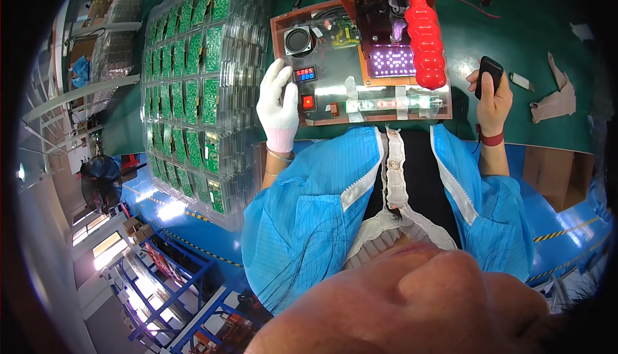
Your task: Manually inspect and test printed circuit boards using an industrial fixture.
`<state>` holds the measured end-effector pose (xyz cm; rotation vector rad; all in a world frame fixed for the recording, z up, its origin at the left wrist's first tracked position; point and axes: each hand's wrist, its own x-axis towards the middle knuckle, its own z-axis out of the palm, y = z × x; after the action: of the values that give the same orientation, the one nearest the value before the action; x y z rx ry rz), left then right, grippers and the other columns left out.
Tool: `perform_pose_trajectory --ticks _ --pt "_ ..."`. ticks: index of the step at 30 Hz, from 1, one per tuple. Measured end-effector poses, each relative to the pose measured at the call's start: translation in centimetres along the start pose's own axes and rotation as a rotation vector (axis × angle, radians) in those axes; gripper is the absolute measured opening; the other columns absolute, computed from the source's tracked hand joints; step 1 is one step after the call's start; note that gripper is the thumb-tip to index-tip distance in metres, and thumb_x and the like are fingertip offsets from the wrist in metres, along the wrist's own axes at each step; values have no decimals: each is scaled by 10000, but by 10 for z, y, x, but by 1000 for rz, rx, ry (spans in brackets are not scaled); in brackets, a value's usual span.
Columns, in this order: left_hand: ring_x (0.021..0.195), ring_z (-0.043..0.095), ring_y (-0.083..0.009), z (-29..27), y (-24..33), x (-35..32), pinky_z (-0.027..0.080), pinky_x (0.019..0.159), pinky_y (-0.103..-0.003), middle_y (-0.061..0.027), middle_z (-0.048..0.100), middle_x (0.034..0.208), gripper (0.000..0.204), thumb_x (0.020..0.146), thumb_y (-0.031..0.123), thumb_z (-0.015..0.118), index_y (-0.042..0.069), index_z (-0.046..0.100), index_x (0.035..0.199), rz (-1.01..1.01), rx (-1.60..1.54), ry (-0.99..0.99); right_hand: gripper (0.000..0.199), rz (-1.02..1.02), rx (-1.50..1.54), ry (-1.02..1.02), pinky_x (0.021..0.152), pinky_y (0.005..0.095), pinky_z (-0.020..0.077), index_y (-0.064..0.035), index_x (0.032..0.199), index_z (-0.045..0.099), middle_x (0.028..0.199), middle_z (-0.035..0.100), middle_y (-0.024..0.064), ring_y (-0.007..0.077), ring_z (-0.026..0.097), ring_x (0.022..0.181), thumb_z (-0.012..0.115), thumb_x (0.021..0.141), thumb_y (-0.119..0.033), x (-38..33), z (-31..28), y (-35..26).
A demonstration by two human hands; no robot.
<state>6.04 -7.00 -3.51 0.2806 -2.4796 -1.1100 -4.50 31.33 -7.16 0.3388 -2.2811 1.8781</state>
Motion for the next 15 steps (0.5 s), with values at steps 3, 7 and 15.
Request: perform_pose_trajectory --ticks 3,7,15 --pt "1308 576 -272 0 0 0 433 1114 -335 -173 598 1434 371 905 -38 569 -31 668 1263 5 2 1 265 0 -5 -5 680 234 476 23 1241 599 908 707 87 130 576 697 490 1064 -141 0 -1 0" --pt "1299 581 -272 0 -2 0 435 1111 -333 -173 604 1425 370 903 -41 568 -37 666 1260 15 -17 2 210 -32 78 15 641 235 484 38 1151 617 863 718 90 134 584 661 531 1026 -107 3 8 -10" --pt "1283 591 -269 0 -2 1 437 1106 -327 -173 614 1409 362 902 -45 565 -50 664 1251 42 -15 11 270 2 19 -40 689 238 482 34 1241 611 906 702 90 137 578 704 503 1042 -112 0 2 -3"
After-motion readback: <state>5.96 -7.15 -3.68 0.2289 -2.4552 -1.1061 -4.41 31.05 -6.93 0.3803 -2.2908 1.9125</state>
